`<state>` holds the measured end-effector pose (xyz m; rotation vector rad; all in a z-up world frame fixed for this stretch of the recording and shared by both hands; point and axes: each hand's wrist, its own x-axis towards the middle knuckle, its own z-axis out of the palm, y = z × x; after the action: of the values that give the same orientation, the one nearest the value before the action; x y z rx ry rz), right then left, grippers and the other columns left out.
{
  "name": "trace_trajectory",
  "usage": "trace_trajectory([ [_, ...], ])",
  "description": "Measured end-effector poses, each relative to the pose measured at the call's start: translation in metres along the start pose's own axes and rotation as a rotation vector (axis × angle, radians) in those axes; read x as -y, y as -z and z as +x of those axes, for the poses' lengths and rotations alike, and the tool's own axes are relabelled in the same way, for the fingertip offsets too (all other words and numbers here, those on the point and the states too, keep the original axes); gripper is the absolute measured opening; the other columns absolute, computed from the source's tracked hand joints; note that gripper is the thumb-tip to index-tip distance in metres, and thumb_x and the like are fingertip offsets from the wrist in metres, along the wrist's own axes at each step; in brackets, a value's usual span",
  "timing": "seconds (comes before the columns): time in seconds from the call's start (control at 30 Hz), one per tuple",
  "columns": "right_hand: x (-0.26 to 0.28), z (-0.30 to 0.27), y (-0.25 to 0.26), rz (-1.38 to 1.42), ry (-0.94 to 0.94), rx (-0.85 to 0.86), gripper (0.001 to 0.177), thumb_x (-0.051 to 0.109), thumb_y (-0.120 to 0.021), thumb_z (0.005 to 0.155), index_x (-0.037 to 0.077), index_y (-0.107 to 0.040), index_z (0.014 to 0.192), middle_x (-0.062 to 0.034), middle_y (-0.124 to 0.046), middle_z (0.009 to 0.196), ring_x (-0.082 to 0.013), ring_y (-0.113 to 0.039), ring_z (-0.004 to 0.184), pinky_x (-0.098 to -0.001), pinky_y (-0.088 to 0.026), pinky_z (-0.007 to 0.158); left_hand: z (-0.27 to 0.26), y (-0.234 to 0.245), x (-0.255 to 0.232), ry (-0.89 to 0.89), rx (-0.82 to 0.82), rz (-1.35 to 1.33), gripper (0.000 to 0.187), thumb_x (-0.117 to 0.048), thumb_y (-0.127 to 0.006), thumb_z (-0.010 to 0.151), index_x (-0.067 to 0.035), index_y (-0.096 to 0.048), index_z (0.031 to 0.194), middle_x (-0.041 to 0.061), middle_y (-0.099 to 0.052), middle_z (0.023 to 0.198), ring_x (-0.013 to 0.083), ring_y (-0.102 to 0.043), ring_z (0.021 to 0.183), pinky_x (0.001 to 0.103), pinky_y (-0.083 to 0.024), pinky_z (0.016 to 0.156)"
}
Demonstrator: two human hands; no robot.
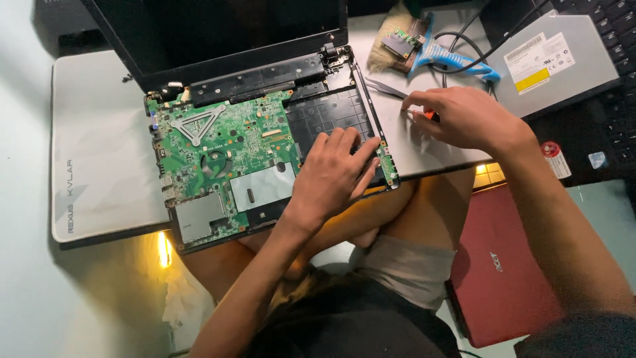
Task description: Removing a motherboard from a laptop chassis by unscrewing fasteners and disconnecting ribbon cables.
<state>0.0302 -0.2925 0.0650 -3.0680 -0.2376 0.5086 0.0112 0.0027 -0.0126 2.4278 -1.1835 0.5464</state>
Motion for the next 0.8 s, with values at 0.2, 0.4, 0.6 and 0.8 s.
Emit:
trace_trajectory([
  [0.2, 0.008, -0.006, 0.004, -0.039, -0.020, -0.010, 0.040, 0.030, -0.057, 0.122, 0.032, -0.078, 0.155, -0.0167, -0.086, 0.118, -0.0491, -0.082, 0.102, -0.0629, -0.066, 0.086, -0.001, -0.001, -0.001, 0.005, -0.016, -0.015, 0.030, -0.036, -0.058, 0.120, -0.019, -0.075, 0.137, 0.005, -0.058, 0.106, 0.0270, -0.064, 0.096, 0.040, -0.054, 0.088],
  [0.4, 0.007, -0.013, -0.002, -0.099, -0.041, -0.115, 0.064, 0.031, -0.070, 0.115, 0.042, -0.063, 0.177, -0.0106, -0.090, 0.125, -0.0324, -0.085, 0.075, -0.0504, -0.069, 0.066, -0.001, 0.007, -0.006, 0.017, -0.051, -0.033, 0.031, -0.030, -0.071, 0.116, -0.008, -0.074, 0.138, 0.013, -0.066, 0.120, 0.0270, -0.059, 0.099, 0.042, -0.049, 0.090],
  [0.6, 0.001, -0.024, 0.004, -0.041, 0.002, -0.206, 0.028, 0.029, -0.075, 0.117, 0.023, -0.075, 0.144, -0.0113, -0.089, 0.114, -0.0338, -0.084, 0.076, -0.0531, -0.066, 0.068, -0.001, 0.009, -0.007, 0.010, -0.048, -0.034, 0.034, -0.031, -0.071, 0.115, -0.008, -0.075, 0.141, 0.012, -0.066, 0.119, 0.0272, -0.059, 0.102, 0.042, -0.048, 0.091],
  [0.8, -0.018, -0.001, -0.011, 0.043, 0.044, -0.071, 0.036, 0.031, -0.064, 0.122, 0.029, -0.073, 0.157, -0.0156, -0.087, 0.115, -0.0459, -0.084, 0.102, -0.0605, -0.067, 0.090, 0.000, 0.003, -0.001, 0.015, 0.048, -0.002, 0.034, -0.040, -0.055, 0.121, -0.021, -0.074, 0.142, 0.005, -0.060, 0.107, 0.0261, -0.064, 0.096, 0.039, -0.055, 0.089],
])
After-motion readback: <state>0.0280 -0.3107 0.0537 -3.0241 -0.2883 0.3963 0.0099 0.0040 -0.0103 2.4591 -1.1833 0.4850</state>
